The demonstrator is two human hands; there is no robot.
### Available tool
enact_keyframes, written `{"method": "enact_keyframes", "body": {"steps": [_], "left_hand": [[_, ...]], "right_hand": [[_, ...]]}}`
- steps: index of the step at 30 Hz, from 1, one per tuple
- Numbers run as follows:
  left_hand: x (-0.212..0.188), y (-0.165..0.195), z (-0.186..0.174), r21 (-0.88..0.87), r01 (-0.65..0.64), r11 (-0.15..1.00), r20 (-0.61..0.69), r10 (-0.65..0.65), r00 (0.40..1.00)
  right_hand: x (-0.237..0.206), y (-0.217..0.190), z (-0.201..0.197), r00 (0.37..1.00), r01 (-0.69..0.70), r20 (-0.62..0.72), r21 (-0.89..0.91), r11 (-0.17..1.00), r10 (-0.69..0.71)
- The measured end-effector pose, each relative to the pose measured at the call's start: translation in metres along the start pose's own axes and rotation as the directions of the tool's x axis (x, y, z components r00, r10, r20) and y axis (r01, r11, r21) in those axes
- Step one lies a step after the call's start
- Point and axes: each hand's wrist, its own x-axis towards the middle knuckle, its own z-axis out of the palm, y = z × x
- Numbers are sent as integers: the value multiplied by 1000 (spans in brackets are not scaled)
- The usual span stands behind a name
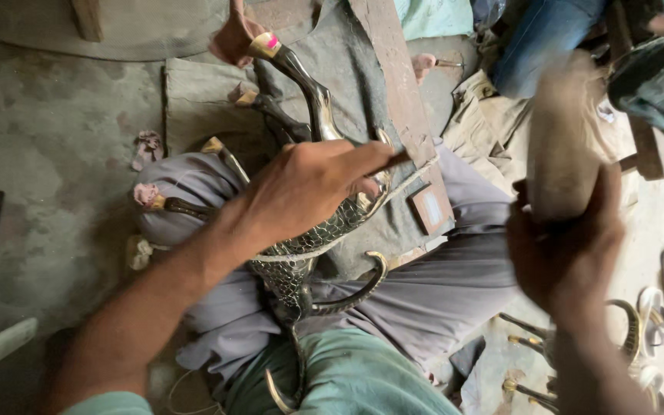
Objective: The person sits cross-legged on the floor and uses a wooden mallet to strike a metal chisel placed on a silver-colored metal object, likely a decorative vessel or sculpture. The person repeatedly hammers the chisel to shape or emboss the metal surface.
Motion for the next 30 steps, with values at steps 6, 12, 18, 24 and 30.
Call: {"method": "enact_keyframes", "body": {"steps": [6,12,18,24,30], "left_hand": [[14,0,-11,57,-208,977,66,204,977],[19,11,-24,108,-270,957,174,249,953],[15,15,-21,316,-361,877,273,280,920],[20,-12,-25,-58,-306,950,7,307,952],[26,-12,-19,-41,-292,956,92,294,951]], "right_hand": [[-63,2,49,960,-204,-112,353,913,258],[-113,-1,95,895,-298,-237,310,903,377],[-126,1,116,796,-250,-183,768,589,577],[-115,-8,101,891,-387,-128,285,877,435],[-91,-11,98,951,-308,-19,29,951,309]]}}
